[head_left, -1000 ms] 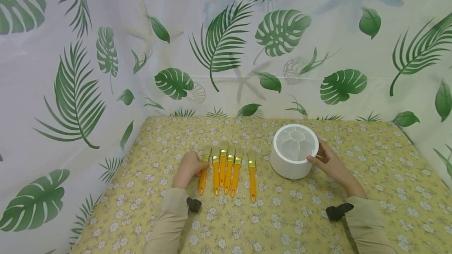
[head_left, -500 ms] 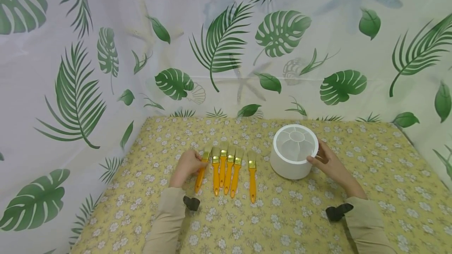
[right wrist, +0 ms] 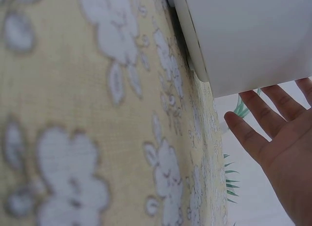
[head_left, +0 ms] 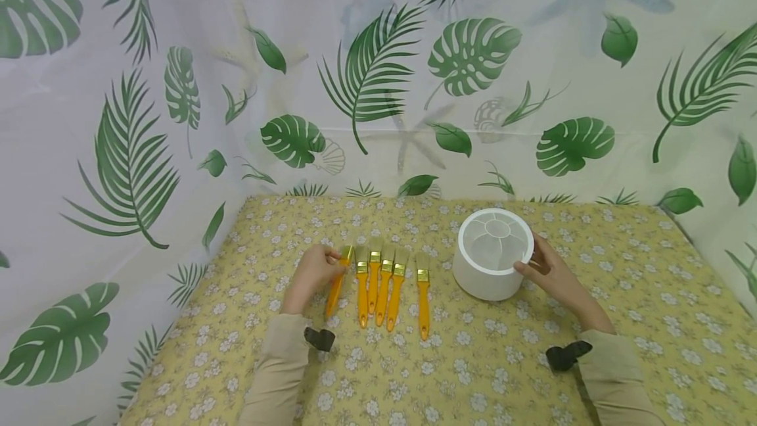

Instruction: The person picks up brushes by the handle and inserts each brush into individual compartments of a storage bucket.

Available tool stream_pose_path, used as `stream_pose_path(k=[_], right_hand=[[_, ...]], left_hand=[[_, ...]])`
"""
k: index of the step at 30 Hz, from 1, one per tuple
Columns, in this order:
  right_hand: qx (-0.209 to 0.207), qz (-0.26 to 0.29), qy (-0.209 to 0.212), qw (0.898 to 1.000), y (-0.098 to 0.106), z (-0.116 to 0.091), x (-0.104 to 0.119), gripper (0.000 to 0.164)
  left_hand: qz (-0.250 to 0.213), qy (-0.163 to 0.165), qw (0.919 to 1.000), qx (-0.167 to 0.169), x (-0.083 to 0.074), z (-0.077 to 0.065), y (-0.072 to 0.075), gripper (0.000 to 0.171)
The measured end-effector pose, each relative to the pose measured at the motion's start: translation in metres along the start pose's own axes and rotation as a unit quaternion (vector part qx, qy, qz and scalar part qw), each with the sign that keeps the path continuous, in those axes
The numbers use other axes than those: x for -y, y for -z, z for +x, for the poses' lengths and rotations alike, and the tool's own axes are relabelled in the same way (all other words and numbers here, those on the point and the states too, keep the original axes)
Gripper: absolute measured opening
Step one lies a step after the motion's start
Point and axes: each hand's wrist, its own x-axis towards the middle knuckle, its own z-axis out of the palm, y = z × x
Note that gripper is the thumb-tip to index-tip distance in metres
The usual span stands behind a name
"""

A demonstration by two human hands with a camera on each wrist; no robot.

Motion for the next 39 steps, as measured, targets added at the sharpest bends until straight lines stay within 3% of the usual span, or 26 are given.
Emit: stream_pose_path(k=[10,16,27,39], right_hand=[[0.001,-0.003,0.0,1.0,0.0004,0.0008,-0.0006,0.072],[0.002,0.0,-0.006,1.0,0.0003,-0.0004,0.0003,0.073],[0.01,0.009,0.001,1.0,0.0002,-0.0009,0.002,0.08],[0.013,0.036,0.008,0.999,-0.0011,-0.0018,0.0032,0.094]], left_hand=[[-0.056,-0.017,0.9983,0.003,-0.0027,0.0003,0.0038,0.03],[-0.076,-0.045,0.996,-0.012,-0.0052,0.0005,0.006,0.033],[-0.083,-0.086,0.9922,-0.035,-0.0051,0.0022,0.0071,0.034],[-0.107,-0.107,0.9871,-0.054,-0.006,0.0035,0.0056,0.035]])
